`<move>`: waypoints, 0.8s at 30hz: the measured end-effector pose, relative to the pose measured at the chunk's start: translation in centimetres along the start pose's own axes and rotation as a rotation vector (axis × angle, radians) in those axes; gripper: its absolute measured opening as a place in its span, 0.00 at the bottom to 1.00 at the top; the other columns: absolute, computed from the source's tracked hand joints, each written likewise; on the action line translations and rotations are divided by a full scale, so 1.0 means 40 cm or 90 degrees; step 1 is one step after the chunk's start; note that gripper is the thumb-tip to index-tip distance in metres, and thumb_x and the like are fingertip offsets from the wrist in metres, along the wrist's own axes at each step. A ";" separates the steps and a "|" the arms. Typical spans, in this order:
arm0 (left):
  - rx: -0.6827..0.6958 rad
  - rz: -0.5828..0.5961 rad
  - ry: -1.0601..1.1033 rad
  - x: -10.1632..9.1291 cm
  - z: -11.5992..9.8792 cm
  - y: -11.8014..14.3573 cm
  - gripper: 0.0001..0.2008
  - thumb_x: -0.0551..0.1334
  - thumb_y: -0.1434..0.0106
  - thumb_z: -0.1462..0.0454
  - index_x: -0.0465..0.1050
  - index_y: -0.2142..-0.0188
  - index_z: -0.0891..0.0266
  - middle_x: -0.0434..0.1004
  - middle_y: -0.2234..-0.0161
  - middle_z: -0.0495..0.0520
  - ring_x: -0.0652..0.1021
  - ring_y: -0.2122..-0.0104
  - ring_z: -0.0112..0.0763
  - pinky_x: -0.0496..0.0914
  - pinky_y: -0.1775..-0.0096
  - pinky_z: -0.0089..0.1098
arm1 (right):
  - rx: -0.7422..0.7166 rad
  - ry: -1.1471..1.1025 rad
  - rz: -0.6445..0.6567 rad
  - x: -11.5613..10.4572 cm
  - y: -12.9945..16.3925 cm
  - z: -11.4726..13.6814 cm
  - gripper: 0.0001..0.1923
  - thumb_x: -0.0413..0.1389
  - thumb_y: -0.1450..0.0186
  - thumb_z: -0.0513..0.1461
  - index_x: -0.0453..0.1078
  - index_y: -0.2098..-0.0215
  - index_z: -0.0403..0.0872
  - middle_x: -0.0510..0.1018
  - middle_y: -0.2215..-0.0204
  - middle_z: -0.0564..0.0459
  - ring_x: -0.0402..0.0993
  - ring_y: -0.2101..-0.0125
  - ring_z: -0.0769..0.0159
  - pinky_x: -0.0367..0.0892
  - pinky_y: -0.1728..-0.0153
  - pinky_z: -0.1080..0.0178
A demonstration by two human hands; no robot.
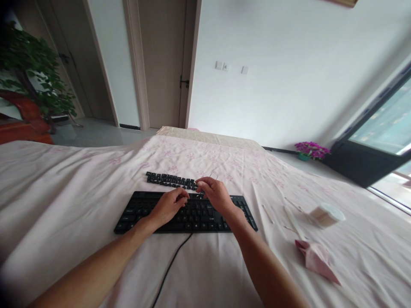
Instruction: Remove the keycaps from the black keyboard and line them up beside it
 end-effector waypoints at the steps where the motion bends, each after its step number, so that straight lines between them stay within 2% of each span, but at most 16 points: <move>1: 0.008 -0.002 -0.012 0.000 -0.001 0.001 0.07 0.55 0.40 0.67 0.71 0.66 0.57 0.76 0.69 0.48 0.76 0.67 0.32 0.66 0.64 0.28 | 0.010 -0.025 0.003 0.003 0.006 -0.010 0.16 0.52 0.37 0.47 0.73 0.57 0.46 0.79 0.72 0.54 0.71 0.77 0.69 0.66 0.73 0.68; 5: 0.036 0.008 -0.051 0.004 -0.004 0.002 0.07 0.56 0.41 0.68 0.72 0.66 0.57 0.77 0.67 0.49 0.76 0.65 0.33 0.67 0.62 0.29 | 0.019 -0.030 0.021 0.005 0.023 -0.034 0.13 0.59 0.42 0.44 0.75 0.62 0.47 0.79 0.72 0.55 0.72 0.74 0.68 0.66 0.71 0.67; 13: 0.064 0.043 -0.142 0.011 -0.012 0.003 0.10 0.58 0.41 0.68 0.74 0.61 0.56 0.76 0.64 0.49 0.76 0.63 0.32 0.67 0.60 0.29 | -0.002 -0.053 0.085 0.021 0.042 -0.035 0.10 0.54 0.38 0.43 0.75 0.65 0.46 0.80 0.71 0.54 0.72 0.73 0.69 0.66 0.71 0.68; 19: 0.066 0.082 -0.196 0.014 -0.015 0.002 0.12 0.59 0.41 0.68 0.75 0.58 0.54 0.76 0.60 0.49 0.76 0.61 0.32 0.67 0.59 0.28 | -0.012 -0.026 0.102 0.037 0.050 -0.040 0.10 0.54 0.37 0.44 0.74 0.66 0.47 0.79 0.73 0.56 0.68 0.78 0.71 0.63 0.75 0.69; 24: 0.035 0.137 -0.236 0.024 -0.028 -0.013 0.06 0.61 0.41 0.63 0.76 0.65 0.53 0.76 0.66 0.47 0.76 0.65 0.32 0.64 0.65 0.27 | -0.048 -0.048 0.089 0.052 0.056 -0.044 0.11 0.52 0.34 0.44 0.72 0.66 0.46 0.78 0.74 0.55 0.69 0.77 0.70 0.64 0.74 0.69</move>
Point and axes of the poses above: each hand's wrist, its own y-axis away from the middle knuckle, its own x-axis out of the palm, z = x × y, the point moved 2 cm from there along -y, towards the middle knuckle
